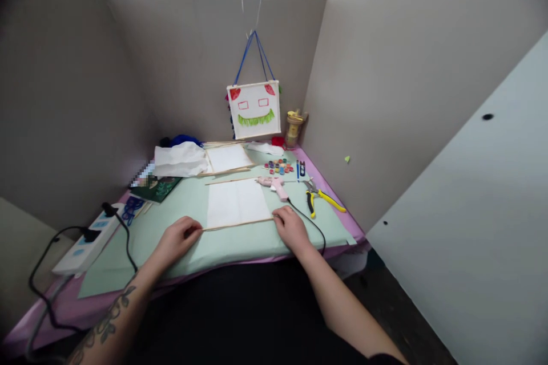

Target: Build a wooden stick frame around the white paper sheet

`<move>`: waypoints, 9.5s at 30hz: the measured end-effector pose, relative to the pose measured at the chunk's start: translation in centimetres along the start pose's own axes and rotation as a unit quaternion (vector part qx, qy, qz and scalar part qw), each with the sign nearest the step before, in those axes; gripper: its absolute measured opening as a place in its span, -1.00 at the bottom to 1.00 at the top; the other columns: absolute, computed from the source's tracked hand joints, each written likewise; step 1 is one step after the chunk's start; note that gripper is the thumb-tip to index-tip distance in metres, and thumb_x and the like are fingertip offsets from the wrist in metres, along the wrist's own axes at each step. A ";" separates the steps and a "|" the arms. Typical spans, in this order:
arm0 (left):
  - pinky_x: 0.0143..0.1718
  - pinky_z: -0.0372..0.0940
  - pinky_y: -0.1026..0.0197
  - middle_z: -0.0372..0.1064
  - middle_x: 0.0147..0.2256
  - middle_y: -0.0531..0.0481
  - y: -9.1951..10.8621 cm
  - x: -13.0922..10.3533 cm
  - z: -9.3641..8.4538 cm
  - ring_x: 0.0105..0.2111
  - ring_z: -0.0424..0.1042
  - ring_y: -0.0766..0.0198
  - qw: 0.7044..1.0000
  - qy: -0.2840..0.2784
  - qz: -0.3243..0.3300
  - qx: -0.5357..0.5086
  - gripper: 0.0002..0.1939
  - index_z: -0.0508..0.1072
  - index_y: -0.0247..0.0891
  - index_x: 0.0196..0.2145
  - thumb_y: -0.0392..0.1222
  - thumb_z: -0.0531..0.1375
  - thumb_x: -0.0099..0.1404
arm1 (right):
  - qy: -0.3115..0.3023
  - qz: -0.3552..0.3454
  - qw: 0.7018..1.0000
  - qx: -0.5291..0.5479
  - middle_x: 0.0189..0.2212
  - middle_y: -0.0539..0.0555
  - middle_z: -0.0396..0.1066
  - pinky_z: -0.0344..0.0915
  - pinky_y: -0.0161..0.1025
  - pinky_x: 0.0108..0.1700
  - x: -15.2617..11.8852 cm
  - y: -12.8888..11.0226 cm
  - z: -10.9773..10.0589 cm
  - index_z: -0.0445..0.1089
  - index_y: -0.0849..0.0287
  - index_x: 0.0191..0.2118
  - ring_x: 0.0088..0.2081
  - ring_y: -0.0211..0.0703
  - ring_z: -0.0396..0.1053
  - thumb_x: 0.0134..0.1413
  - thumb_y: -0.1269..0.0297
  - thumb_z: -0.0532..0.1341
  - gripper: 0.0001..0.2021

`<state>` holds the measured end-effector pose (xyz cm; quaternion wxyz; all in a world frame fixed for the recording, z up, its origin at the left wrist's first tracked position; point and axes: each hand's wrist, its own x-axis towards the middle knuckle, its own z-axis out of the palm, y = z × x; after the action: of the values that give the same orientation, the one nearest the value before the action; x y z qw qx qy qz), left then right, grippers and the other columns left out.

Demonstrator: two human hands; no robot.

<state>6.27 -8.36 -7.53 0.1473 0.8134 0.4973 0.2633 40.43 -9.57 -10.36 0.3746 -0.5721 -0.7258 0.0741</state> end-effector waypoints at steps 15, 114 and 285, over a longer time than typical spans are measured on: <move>0.14 -0.05 -0.31 0.07 0.17 -0.21 6.0 -0.3 3.1 0.24 -0.12 -0.19 0.984 0.086 0.084 0.135 -0.73 0.46 -0.11 -0.09 -0.11 0.12 0.26 | 0.001 -0.099 0.993 -0.062 0.07 0.15 0.17 0.06 0.12 0.16 -0.6 -3.7 1.7 0.45 0.08 -0.19 0.19 0.11 -0.04 -0.08 0.57 0.07 -0.62; -0.19 0.23 0.05 0.36 -0.36 -0.09 0.6 -0.4 1.3 -0.29 0.31 0.12 0.994 0.061 -0.033 0.081 -0.77 0.43 -0.23 -0.43 -0.19 0.02 0.26 | -0.037 0.051 0.996 -0.068 -0.35 0.08 0.35 0.18 -0.18 -0.10 0.3 0.4 0.3 0.41 0.13 -0.39 -0.22 -0.08 0.28 0.13 0.39 0.09 -0.83; -0.20 0.21 0.03 0.36 -0.36 -0.14 -0.5 -0.5 2.0 -0.29 0.29 0.06 0.986 0.103 -0.035 0.128 -0.72 0.44 -0.28 -0.43 -0.16 0.00 0.28 | -0.081 0.054 0.994 -0.048 -0.29 0.15 0.40 0.25 -0.16 -0.07 -2.0 0.8 -5.2 0.50 0.22 -0.24 -0.19 -0.08 0.31 0.07 0.53 0.02 -0.69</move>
<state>6.90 -8.57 -9.57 -0.0007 0.7764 0.5674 0.2744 44.43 -12.76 -8.00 0.2817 -0.6202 -0.7245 0.1056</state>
